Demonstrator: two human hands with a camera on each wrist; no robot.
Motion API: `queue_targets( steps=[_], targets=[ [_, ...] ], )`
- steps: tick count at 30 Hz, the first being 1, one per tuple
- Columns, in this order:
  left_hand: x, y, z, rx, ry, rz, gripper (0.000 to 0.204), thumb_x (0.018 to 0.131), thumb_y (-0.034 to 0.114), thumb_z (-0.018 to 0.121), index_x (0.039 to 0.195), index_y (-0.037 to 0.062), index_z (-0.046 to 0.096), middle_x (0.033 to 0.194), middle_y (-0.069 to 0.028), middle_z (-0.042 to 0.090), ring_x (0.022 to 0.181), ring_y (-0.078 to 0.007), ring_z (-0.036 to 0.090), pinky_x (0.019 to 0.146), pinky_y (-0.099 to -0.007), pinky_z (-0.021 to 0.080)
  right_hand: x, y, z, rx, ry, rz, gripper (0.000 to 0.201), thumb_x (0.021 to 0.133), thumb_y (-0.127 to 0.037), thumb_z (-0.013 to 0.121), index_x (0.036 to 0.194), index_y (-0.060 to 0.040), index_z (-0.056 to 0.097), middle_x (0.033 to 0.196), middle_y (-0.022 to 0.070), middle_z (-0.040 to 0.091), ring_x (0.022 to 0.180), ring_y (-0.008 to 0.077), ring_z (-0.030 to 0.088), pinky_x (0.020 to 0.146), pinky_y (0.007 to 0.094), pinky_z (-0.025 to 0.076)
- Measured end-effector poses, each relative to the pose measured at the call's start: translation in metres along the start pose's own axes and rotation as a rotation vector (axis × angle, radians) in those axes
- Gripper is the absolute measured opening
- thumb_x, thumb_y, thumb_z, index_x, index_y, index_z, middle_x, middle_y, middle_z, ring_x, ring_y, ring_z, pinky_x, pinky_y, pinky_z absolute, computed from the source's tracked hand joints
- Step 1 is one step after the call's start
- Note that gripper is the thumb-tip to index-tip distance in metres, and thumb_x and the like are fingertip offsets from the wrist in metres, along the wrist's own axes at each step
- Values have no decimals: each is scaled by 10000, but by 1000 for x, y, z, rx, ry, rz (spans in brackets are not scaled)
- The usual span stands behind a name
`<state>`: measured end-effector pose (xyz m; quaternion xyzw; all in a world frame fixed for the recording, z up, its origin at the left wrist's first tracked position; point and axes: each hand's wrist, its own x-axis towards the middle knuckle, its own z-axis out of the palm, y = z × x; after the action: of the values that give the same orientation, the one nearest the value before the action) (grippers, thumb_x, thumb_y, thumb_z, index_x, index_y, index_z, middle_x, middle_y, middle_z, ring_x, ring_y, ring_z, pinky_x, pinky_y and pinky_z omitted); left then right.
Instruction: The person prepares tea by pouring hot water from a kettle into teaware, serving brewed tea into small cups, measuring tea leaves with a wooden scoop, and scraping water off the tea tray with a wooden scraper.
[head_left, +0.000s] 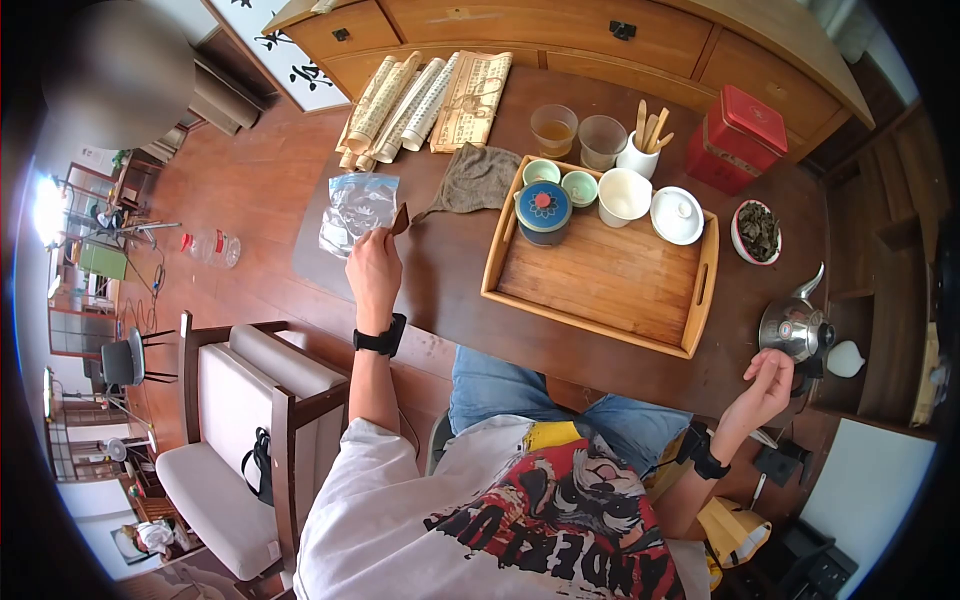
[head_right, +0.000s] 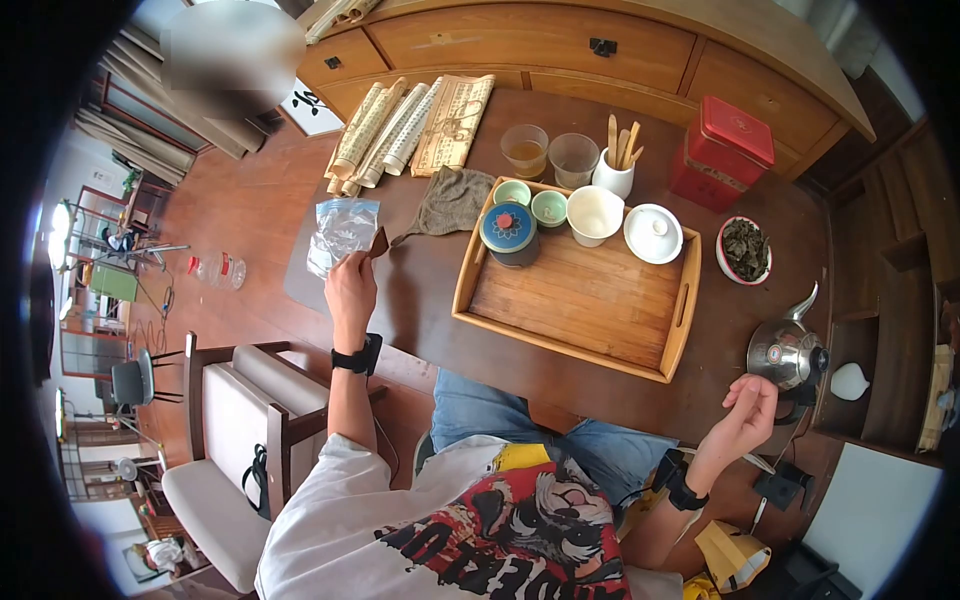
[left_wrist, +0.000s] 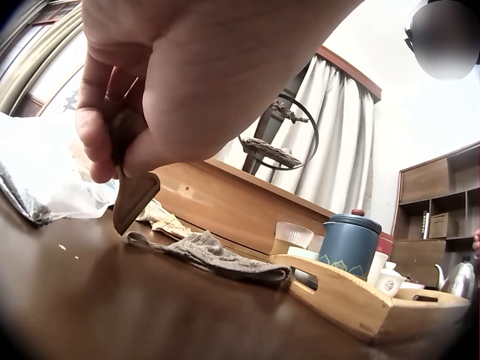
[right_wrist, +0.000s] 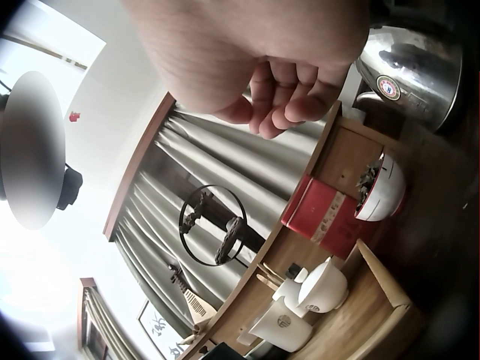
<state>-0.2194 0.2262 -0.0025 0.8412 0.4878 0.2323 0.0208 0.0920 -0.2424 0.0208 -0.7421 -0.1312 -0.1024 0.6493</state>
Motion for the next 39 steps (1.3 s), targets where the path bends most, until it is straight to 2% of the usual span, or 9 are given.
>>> queue_targets(
  steps=[7,9,13,16,19,27,31,34,39],
  targets=[
    [-3,-4,-5,-178,-92,49,157,1029,132,678,1065,41,801,941,-219,764,910,-473,739,765,-518,587,-1,-2,2,-1,-3,5,196,1157,-173,617,1033,-29,665,917,24,670,748,57,526,655,220,416],
    [-4,15,-18,-219,85,115,126,1005,101,718,1056,30,809,930,-195,766,835,-411,754,734,-463,583,-2,1,0,68,-37,7,181,1142,-171,631,1032,-30,663,915,22,681,746,50,541,651,214,425],
    [-22,106,-63,-360,91,155,89,907,2,827,993,18,812,853,-98,715,707,-197,657,651,-329,522,-7,-15,12,53,-64,50,75,1078,-81,724,1051,-23,685,932,19,722,829,55,637,719,215,505],
    [-50,176,-61,-688,-69,346,85,880,-28,835,938,1,779,912,-131,720,829,-293,702,741,-369,555,-8,-42,26,-66,-253,-53,51,1010,-33,777,1006,-16,730,931,37,731,801,75,673,699,234,524],
    [-81,239,-41,-779,-327,555,137,923,-41,756,1056,-11,775,1116,-180,719,998,-389,729,877,-456,594,-13,-65,36,-166,-502,-199,264,941,22,805,1195,-38,765,1134,93,726,790,139,720,690,284,594],
    [-135,368,-4,-972,-379,865,289,912,-18,757,1200,-18,745,1169,-187,733,1047,-393,724,887,-466,615,10,-27,9,-588,-431,-301,328,814,36,806,1129,-48,776,1018,114,686,854,351,732,713,451,590],
    [-136,379,-26,-1017,-308,879,354,914,31,794,1257,-18,721,1256,-187,712,1102,-399,714,936,-479,606,37,-17,-1,-627,-388,-154,219,868,-5,807,1084,-41,807,1024,102,711,932,340,743,784,444,598],
    [-140,365,-25,-992,-409,863,402,920,46,803,1308,-11,711,1301,-186,699,1146,-408,712,969,-477,603,62,10,10,-678,-361,-448,171,957,-84,783,1122,-53,809,1015,84,759,994,332,741,831,459,615],
    [-133,334,-22,-950,-476,816,427,925,37,795,1341,-4,708,1304,-193,703,1147,-415,720,961,-470,608,95,46,51,-801,-482,-532,181,1047,-184,663,1104,-72,793,1044,79,786,1008,324,747,815,455,636]
  ],
)
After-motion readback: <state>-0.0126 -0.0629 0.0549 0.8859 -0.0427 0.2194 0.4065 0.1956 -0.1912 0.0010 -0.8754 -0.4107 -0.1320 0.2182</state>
